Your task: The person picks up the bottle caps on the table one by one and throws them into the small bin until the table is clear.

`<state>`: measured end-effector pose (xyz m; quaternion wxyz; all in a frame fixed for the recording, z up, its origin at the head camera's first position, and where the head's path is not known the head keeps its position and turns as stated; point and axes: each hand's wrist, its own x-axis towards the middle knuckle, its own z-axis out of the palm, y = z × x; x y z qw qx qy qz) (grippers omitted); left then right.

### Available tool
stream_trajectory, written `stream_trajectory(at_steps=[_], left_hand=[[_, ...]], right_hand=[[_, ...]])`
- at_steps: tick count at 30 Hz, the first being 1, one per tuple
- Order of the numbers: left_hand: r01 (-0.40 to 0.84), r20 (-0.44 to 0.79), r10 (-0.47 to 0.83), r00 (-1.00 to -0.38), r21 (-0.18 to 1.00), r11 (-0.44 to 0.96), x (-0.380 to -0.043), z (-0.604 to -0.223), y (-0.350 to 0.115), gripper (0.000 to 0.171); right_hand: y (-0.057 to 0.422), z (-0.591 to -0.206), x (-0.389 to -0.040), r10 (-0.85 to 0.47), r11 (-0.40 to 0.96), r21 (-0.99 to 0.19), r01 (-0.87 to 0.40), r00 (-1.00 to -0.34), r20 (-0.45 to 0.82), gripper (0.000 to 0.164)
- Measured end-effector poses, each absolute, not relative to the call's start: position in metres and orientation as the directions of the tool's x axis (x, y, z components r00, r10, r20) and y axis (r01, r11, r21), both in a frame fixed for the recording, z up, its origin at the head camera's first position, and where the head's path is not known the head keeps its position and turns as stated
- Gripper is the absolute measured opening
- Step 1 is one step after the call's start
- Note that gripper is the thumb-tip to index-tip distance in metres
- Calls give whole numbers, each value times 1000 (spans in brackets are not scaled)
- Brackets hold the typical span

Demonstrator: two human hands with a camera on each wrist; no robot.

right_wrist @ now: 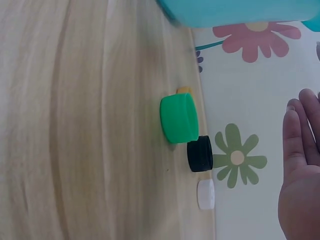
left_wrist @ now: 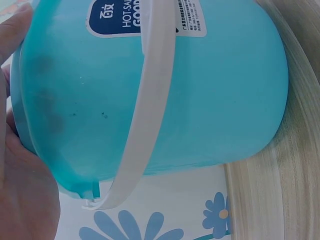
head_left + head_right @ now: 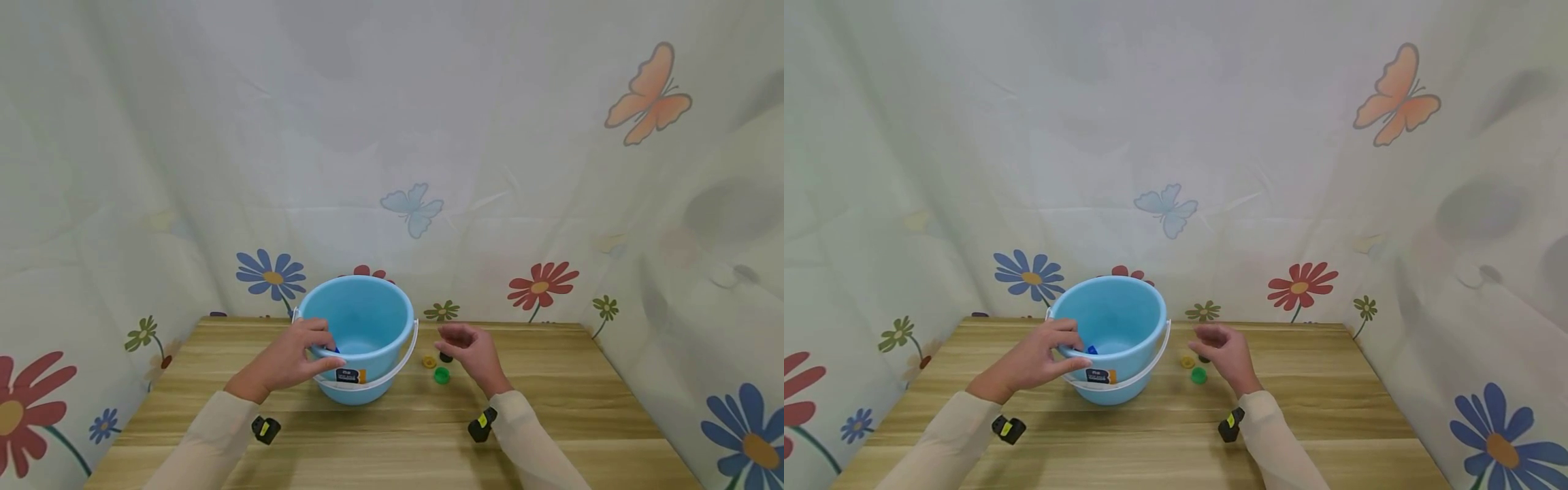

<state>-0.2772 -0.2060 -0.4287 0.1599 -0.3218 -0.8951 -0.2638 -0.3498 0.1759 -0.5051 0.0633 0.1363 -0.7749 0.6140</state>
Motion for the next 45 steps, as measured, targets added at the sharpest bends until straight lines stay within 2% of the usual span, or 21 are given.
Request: stream_trajectory(at_steps=[10,25,37,45], left_hand=[[658,452,492,-744,373,654,-276,-428,-206,18],[669,458,500,-735,372,643,-277,-426,-205,19],[661,450,494,-744,386,643,-278,-428,-206,19],[665,454,496,-740,380,643,-276,-428,-206,19]], right_hand=[[178,-503,-344,-154,253,-934,-251,-964,217,43],[188,-526,-348,-156,316,-918,-239,-968,199,41],[188,-535,-349,-159,326,-922,-209,-974,164,42],[186,-536,-346,-162,339,-920,-194,-976,146,38]])
